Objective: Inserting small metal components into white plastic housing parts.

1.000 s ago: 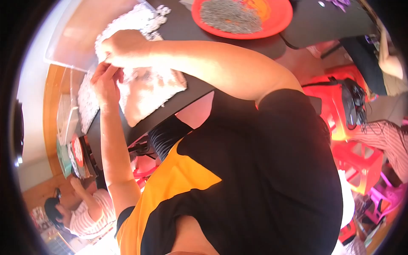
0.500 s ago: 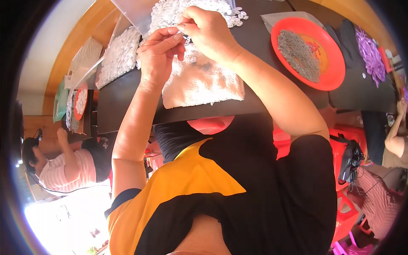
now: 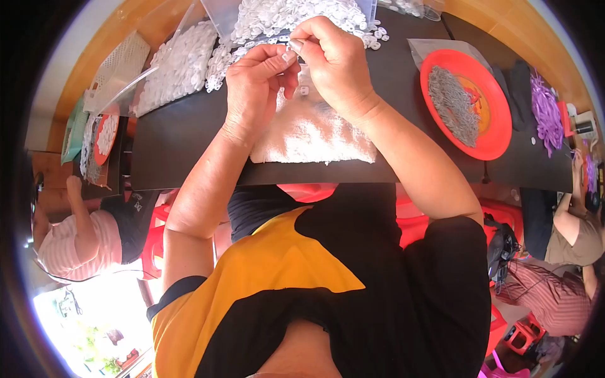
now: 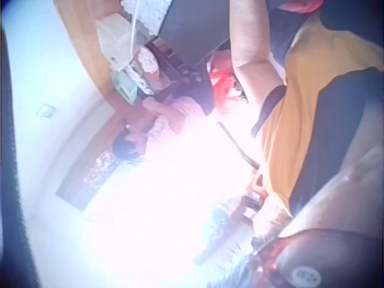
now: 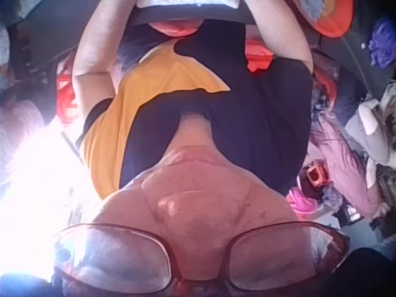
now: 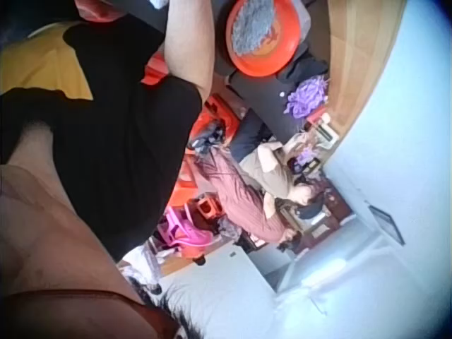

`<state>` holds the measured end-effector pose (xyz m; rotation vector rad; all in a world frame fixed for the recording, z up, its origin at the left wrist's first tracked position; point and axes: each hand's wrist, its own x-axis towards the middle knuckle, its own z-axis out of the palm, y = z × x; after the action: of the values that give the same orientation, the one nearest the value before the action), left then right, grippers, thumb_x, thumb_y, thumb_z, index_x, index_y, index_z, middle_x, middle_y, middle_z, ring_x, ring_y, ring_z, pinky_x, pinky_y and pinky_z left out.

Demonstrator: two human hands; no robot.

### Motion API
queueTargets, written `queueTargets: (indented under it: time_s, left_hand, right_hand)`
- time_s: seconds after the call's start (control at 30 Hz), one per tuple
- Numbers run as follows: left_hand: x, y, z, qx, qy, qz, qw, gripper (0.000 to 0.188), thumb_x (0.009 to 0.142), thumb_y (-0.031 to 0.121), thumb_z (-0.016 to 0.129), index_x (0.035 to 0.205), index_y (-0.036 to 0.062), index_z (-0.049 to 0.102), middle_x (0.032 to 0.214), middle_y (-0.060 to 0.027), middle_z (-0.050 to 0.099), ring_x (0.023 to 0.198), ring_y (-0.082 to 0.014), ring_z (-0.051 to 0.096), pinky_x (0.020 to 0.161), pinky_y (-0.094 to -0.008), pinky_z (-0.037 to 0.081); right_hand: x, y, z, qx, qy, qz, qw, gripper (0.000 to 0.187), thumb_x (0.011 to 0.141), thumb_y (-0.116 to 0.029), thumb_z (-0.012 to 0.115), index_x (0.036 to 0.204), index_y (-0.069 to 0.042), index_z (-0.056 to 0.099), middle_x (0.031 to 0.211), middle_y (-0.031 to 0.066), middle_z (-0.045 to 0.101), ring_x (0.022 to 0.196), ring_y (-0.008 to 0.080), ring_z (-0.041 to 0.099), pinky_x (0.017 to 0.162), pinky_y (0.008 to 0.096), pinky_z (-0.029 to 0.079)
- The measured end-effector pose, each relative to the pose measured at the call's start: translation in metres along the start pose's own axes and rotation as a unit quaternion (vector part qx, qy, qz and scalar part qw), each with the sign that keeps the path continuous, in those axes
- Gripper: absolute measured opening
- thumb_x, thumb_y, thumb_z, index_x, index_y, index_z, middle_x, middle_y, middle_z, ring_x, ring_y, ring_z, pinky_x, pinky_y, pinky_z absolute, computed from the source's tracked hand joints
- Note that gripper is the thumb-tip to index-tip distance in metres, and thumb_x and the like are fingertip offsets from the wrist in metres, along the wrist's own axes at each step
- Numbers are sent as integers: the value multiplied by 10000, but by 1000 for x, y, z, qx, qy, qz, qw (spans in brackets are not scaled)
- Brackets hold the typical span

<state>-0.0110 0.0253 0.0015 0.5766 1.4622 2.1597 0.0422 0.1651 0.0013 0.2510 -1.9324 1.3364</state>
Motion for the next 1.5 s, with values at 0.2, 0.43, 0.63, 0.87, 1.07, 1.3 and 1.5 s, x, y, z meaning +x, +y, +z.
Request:
queueTargets:
  time_s: [0.2, 0.43, 0.63, 0.87, 1.07, 1.3, 1.5]
  left_hand:
    - [-1, 3, 0, -70, 13, -2, 997, 111, 925, 67, 587, 970, -35, 589, 819, -119, 637, 636, -166, 591, 545, -281, 444]
    - [0, 2, -4, -65, 16, -12, 998, 104, 918, 73, 599, 919, -31, 590, 786, -107, 638, 606, -154, 590, 508, -263, 453]
    - [0, 4, -3, -29, 34, -22, 999, 91, 904, 64, 600, 910, -27, 596, 769, -99, 637, 589, -150, 585, 495, -261, 447]
    - [-2, 5, -5, 6, 28, -28, 999, 116, 938, 83, 559, 947, -28, 592, 807, -95, 632, 634, -141, 586, 527, -252, 444]
    - [-1, 3, -3, -18, 49, -25, 998, 79, 897, 49, 602, 887, -29, 600, 744, -92, 632, 569, -135, 578, 463, -252, 435]
    - [-2, -5, -3, -23, 61, -16, 998, 71, 895, 26, 595, 862, -36, 606, 727, -83, 627, 552, -116, 560, 430, -241, 411]
    - [-1, -6, -4, -32, 93, -21, 995, 57, 879, 10, 588, 852, -35, 610, 722, -77, 622, 540, -113, 531, 454, -244, 405]
  right_hand:
    - [-2, 1, 2, 50, -9, 37, 998, 83, 882, 25, 582, 957, 5, 612, 808, 27, 646, 737, 81, 582, 672, 222, 476]
    - [1, 3, -5, 35, -50, 79, 995, 74, 895, -7, 586, 962, 11, 614, 832, 26, 644, 769, 85, 583, 706, 230, 483]
    - [0, 6, -5, -11, -65, 78, 995, 86, 895, -25, 590, 971, 9, 613, 838, 49, 660, 776, 93, 597, 714, 236, 489]
    - [0, 5, -5, -20, -66, 84, 994, 92, 893, -33, 598, 977, 0, 617, 826, 58, 666, 762, 106, 609, 705, 243, 491]
    - [-1, 4, -5, -38, -70, 75, 994, 88, 889, -29, 598, 971, -2, 616, 819, 67, 670, 730, 116, 608, 674, 248, 491]
    - [-5, 6, 2, -44, -73, 92, 992, 88, 869, 4, 573, 945, -1, 618, 798, 60, 667, 700, 110, 599, 643, 250, 485]
    - [-9, 12, 11, 5, -53, 121, 991, 107, 855, 22, 563, 943, -1, 618, 792, 69, 661, 695, 124, 602, 628, 263, 479]
